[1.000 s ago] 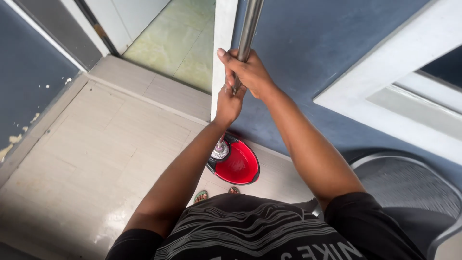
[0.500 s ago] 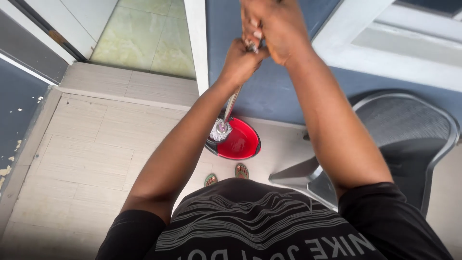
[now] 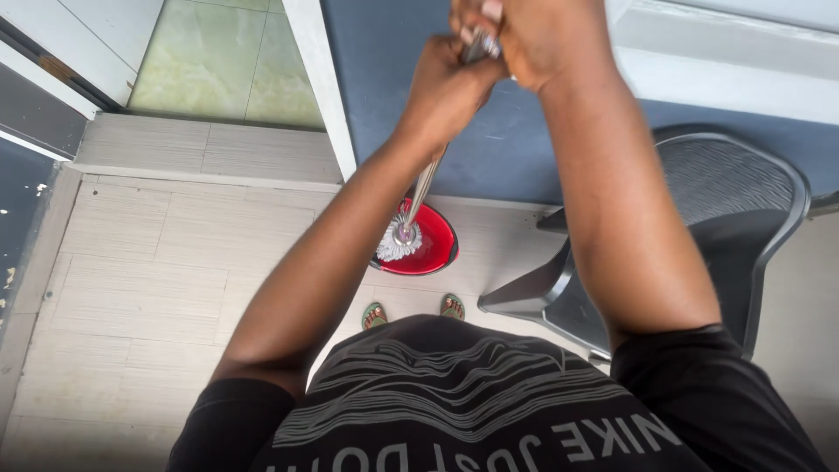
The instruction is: Mopping the floor using a bucket and mop.
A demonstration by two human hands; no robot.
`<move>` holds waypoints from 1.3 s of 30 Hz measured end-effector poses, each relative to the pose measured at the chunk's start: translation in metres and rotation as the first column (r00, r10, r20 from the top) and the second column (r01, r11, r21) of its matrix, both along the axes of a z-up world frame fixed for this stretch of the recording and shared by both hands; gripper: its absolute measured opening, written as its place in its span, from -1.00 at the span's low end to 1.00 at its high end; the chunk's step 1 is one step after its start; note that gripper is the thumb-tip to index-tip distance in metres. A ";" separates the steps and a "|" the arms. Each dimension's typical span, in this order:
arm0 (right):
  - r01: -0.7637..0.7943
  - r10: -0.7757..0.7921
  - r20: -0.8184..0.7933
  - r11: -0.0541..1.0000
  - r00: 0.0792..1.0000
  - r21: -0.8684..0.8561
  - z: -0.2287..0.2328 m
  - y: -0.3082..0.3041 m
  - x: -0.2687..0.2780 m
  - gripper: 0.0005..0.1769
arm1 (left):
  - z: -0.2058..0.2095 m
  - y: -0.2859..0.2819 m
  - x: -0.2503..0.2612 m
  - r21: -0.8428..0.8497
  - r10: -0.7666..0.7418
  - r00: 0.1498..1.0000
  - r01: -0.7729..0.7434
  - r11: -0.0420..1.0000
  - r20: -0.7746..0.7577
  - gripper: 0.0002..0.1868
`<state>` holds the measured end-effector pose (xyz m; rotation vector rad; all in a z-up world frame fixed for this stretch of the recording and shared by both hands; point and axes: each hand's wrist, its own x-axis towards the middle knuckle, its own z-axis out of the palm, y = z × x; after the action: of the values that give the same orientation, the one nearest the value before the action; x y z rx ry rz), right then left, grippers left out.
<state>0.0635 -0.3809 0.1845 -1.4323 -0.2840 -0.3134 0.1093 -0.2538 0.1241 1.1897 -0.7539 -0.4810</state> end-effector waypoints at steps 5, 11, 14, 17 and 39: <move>0.235 -0.221 -0.167 0.970 0.961 0.065 0.016 0.048 -0.024 -0.50 | -0.048 -0.009 -0.004 0.154 0.013 0.994 0.003 0.988 -0.104 -0.73; 0.154 -0.161 -0.278 0.987 0.947 -0.047 -0.020 0.022 -0.031 -0.46 | -0.100 -0.027 -0.012 0.194 0.031 0.989 -0.003 0.981 -0.142 -0.71; 0.184 -0.188 -0.301 0.982 0.935 -0.040 -0.029 0.012 -0.038 -0.46 | -0.141 -0.048 -0.009 0.104 0.010 0.995 0.001 0.995 -0.102 -0.90; 0.220 -0.205 -0.204 0.974 0.957 0.053 -0.022 0.003 -0.044 -0.51 | -0.126 -0.057 -0.014 0.116 0.014 0.998 -0.007 0.993 -0.064 -0.83; 0.216 -0.206 -0.087 0.968 0.975 0.128 -0.029 -0.049 -0.069 -0.71 | -0.081 -0.089 -0.045 0.169 -0.103 0.986 0.125 0.978 -0.131 -0.84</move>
<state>-0.0052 -0.4304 0.1554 -1.3368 -0.0480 -0.4443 0.0648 -0.3432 0.0427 1.2738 -0.6869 -0.7224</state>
